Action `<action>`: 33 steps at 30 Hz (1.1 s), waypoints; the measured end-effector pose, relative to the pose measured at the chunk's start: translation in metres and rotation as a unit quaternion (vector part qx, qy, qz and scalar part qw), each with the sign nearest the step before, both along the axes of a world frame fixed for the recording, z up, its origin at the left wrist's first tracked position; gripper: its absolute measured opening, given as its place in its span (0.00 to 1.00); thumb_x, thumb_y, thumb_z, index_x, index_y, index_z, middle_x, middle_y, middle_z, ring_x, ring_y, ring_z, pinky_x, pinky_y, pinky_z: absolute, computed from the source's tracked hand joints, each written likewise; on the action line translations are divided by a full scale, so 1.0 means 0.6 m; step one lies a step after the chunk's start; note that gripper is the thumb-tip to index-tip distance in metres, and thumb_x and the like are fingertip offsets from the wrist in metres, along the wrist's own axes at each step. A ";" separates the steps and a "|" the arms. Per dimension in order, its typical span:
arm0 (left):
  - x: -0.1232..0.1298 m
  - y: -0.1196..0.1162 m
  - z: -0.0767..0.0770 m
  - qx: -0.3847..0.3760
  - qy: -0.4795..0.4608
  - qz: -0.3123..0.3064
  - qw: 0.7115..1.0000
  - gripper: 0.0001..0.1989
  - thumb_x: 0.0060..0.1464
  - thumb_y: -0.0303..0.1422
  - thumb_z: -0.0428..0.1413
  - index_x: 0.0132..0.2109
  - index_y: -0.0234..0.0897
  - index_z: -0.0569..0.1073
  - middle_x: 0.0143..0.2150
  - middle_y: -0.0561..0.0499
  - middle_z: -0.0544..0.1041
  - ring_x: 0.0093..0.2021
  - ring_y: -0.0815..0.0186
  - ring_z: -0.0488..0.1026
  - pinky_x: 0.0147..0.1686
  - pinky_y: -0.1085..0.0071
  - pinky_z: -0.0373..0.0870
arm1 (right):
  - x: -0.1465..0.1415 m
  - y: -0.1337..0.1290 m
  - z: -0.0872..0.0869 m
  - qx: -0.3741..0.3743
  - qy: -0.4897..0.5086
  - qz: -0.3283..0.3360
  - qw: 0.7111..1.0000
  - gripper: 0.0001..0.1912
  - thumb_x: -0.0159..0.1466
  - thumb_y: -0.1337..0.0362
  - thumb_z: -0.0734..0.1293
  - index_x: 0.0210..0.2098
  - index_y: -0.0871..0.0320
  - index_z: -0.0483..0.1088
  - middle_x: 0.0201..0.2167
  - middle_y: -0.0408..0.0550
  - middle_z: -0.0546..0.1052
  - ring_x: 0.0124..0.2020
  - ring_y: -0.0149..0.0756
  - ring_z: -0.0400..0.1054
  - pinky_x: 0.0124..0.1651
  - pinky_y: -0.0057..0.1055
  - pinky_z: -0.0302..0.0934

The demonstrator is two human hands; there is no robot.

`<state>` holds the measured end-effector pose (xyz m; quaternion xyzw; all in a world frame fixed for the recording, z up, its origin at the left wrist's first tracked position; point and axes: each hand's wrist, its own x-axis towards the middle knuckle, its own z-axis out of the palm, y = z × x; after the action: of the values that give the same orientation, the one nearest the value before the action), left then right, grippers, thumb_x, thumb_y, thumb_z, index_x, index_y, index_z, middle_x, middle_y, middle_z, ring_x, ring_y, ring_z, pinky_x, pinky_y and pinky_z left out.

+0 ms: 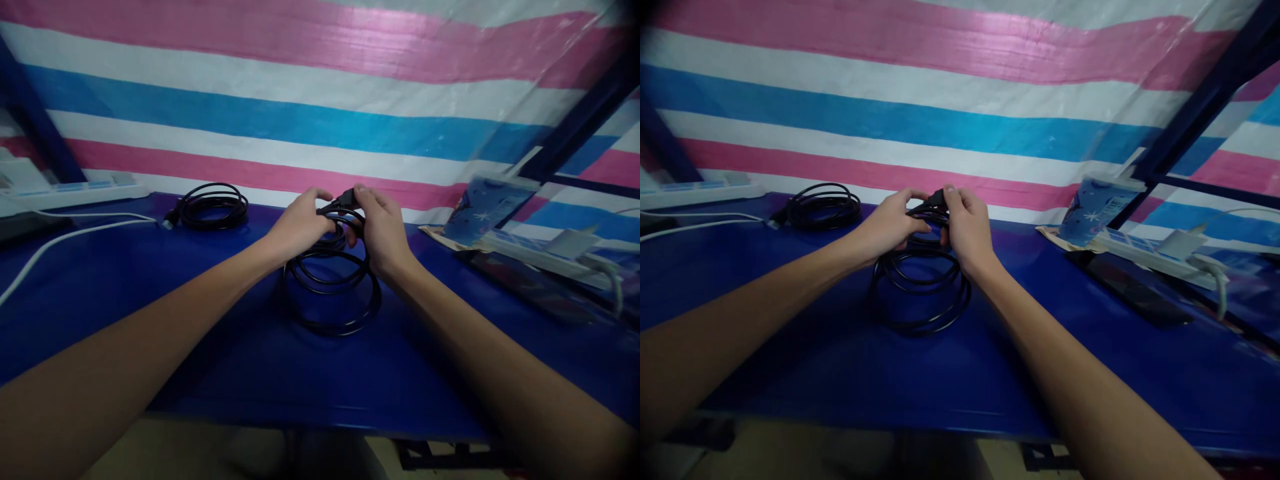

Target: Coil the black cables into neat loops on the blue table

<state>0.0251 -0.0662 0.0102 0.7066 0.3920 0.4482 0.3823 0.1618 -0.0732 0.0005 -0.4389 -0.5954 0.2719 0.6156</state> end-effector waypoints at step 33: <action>0.012 -0.021 0.020 -0.192 -0.325 -0.141 0.915 0.08 0.59 0.30 0.47 0.35 0.32 0.67 0.14 0.64 0.48 0.11 0.80 0.42 0.13 0.80 0.47 | 0.004 -0.012 0.005 -0.190 0.162 0.128 0.960 0.26 0.63 0.42 0.57 0.22 0.58 0.57 0.15 0.42 0.66 0.17 0.30 0.64 0.23 0.28 0.61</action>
<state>0.0323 -0.0788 0.0222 0.4832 0.2210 0.5108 0.6759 0.1641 -0.0802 0.0033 -0.4179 -0.4764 0.5239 0.5691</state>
